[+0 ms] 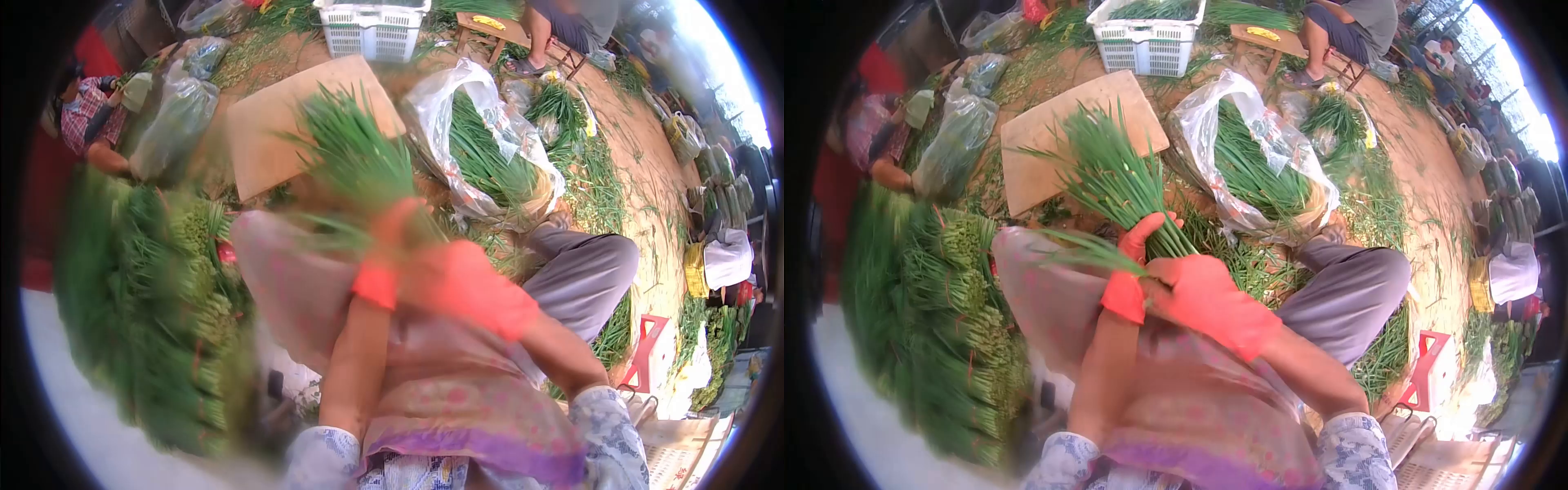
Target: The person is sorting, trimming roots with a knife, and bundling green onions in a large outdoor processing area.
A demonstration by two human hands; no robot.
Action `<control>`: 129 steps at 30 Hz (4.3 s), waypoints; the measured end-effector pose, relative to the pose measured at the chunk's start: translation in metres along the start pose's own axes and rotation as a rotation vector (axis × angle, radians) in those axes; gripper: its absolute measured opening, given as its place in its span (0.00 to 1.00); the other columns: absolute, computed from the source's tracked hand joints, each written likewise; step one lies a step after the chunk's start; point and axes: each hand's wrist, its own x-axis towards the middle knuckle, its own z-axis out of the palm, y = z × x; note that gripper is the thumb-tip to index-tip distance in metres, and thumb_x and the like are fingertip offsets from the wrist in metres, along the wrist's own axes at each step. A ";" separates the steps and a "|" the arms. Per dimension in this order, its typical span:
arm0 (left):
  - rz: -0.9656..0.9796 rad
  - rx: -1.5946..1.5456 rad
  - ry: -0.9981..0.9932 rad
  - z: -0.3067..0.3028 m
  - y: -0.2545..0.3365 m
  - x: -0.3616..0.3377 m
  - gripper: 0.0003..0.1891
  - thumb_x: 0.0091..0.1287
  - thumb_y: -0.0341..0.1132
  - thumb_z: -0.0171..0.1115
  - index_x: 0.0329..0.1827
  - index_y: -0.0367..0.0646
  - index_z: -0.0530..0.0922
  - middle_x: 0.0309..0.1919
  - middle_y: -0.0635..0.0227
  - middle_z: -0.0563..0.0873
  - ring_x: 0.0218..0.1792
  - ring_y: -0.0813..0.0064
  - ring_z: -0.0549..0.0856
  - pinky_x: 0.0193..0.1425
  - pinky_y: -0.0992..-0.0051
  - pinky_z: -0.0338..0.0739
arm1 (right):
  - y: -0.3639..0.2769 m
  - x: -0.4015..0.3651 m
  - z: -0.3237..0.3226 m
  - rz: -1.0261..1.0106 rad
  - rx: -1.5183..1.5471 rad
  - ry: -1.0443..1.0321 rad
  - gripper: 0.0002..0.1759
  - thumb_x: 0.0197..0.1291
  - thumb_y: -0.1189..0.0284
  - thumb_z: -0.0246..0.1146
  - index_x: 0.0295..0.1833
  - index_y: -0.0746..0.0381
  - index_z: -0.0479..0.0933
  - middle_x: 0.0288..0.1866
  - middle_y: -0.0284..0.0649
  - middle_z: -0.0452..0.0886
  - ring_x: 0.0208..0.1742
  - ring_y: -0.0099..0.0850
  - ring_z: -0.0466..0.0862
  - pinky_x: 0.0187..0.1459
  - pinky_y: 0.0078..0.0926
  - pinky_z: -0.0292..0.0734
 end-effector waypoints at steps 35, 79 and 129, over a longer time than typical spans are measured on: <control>0.280 1.076 -0.416 0.063 0.074 0.088 0.16 0.62 0.31 0.71 0.52 0.36 0.83 0.44 0.64 0.88 0.45 0.74 0.87 0.52 0.72 0.81 | 0.104 0.134 -0.085 0.101 0.825 0.175 0.29 0.56 0.71 0.76 0.62 0.66 0.77 0.53 0.41 0.86 0.56 0.31 0.83 0.56 0.32 0.80; 0.162 1.312 0.074 -0.035 -0.021 0.129 0.40 0.56 0.30 0.79 0.73 0.38 0.70 0.64 0.57 0.81 0.65 0.66 0.80 0.69 0.67 0.75 | 0.297 0.175 0.094 0.384 0.719 0.104 0.18 0.56 0.78 0.67 0.54 0.62 0.80 0.44 0.50 0.86 0.47 0.47 0.87 0.49 0.37 0.81; 0.203 1.041 -0.138 0.042 0.024 0.017 0.24 0.57 0.26 0.72 0.59 0.36 0.80 0.46 0.67 0.90 0.44 0.80 0.86 0.53 0.72 0.81 | 0.056 0.093 -0.187 0.133 0.504 0.330 0.12 0.70 0.67 0.68 0.43 0.66 0.88 0.33 0.29 0.88 0.37 0.15 0.80 0.41 0.19 0.76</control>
